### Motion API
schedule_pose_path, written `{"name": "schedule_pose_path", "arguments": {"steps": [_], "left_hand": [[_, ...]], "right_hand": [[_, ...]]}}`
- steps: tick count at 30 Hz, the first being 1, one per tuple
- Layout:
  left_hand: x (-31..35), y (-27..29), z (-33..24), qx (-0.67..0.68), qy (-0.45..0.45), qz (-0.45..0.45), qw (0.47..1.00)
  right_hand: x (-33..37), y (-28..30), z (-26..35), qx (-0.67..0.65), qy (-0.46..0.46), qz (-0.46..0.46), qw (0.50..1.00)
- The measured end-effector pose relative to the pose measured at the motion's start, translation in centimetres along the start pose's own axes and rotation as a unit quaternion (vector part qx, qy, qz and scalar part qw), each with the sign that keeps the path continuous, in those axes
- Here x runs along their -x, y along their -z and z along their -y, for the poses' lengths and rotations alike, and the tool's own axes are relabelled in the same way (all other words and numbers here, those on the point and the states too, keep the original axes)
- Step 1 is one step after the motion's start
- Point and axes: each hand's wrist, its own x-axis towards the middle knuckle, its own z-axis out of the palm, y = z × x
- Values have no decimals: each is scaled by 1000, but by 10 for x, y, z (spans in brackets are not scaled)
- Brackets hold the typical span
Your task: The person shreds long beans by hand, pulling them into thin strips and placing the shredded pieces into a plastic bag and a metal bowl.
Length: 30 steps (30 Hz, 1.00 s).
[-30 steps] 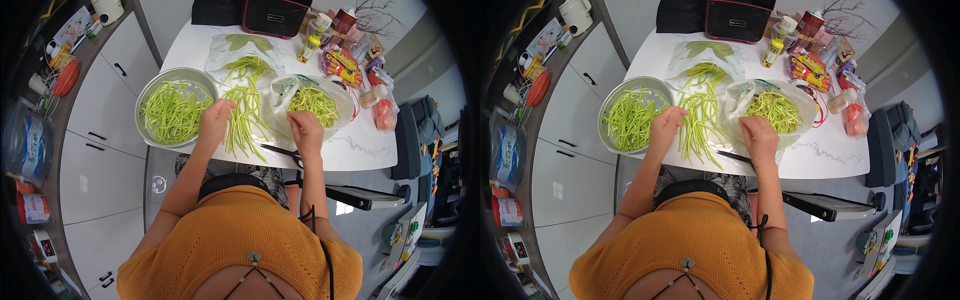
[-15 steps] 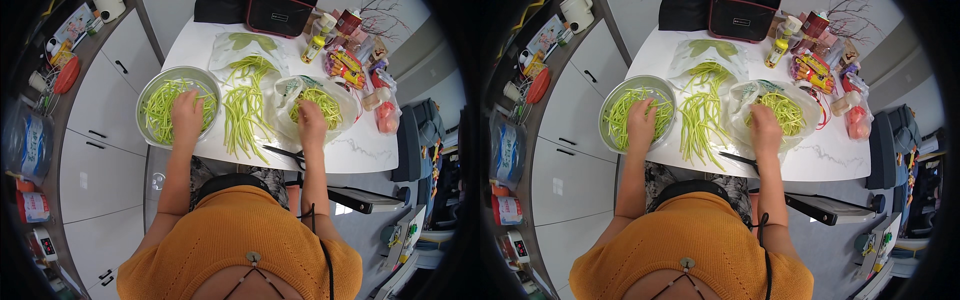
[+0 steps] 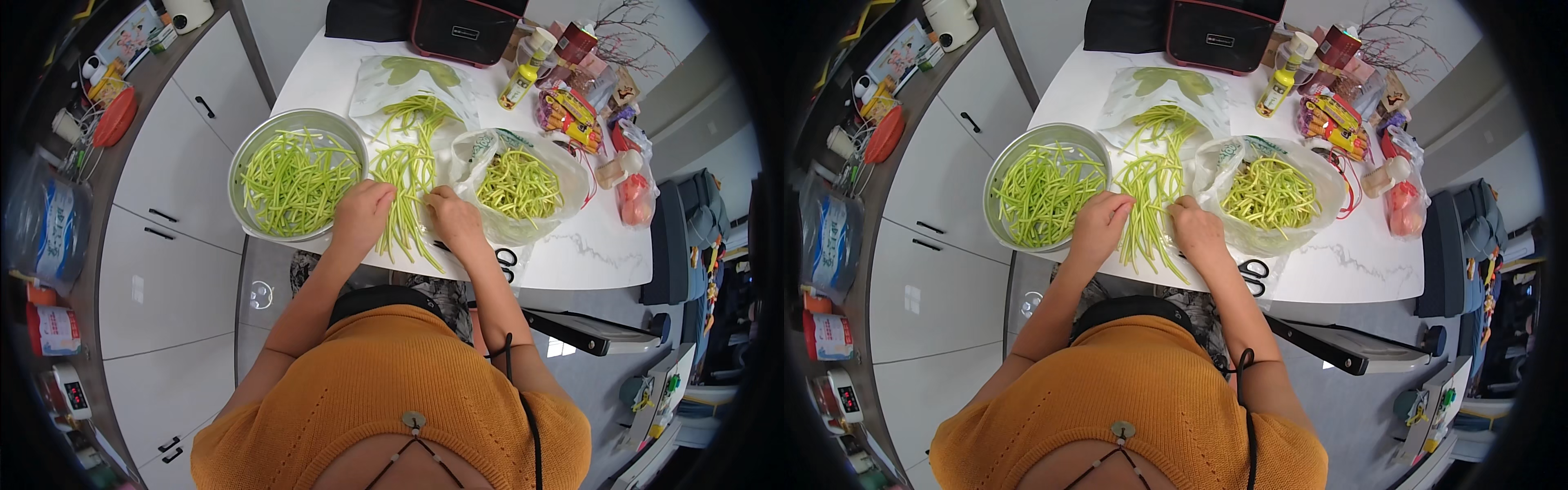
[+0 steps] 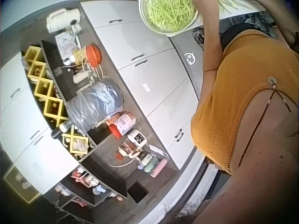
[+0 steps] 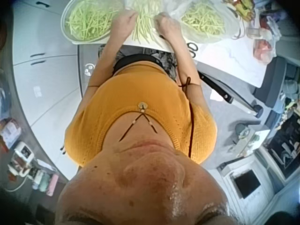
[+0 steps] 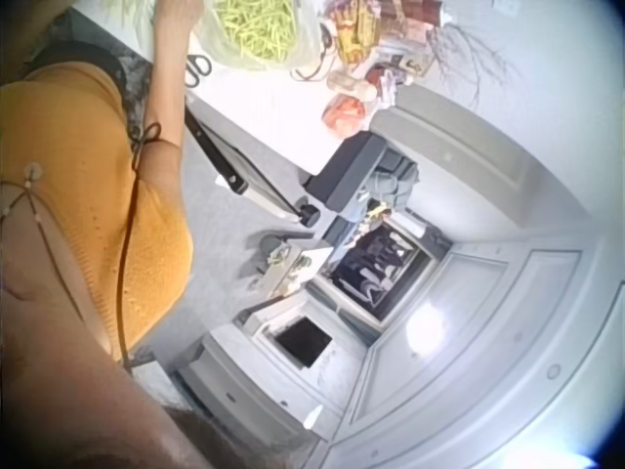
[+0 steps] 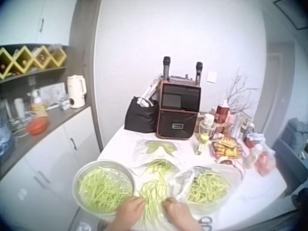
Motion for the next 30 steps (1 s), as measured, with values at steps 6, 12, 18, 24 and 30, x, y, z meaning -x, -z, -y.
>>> {"name": "schedule_pose_path", "arguments": {"steps": [6, 12, 18, 24, 30], "left_hand": [[-6, -19, 0, 140, 106, 100, 979], [-20, -33, 6, 339, 226, 167, 898], [-21, -27, -1, 360, 211, 127, 900], [-17, -7, -28, 234, 126, 113, 958], [-11, -7, -53, -26, -139, 12, 990]], "right_hand": [[9, 27, 8, -140, 31, -105, 984], [19, 44, 19, -140, 58, -62, 986], [23, 49, 16, -207, 60, -119, 969], [22, 72, 15, -187, 70, -311, 929], [22, 101, 24, -80, 115, -417, 898]]}}
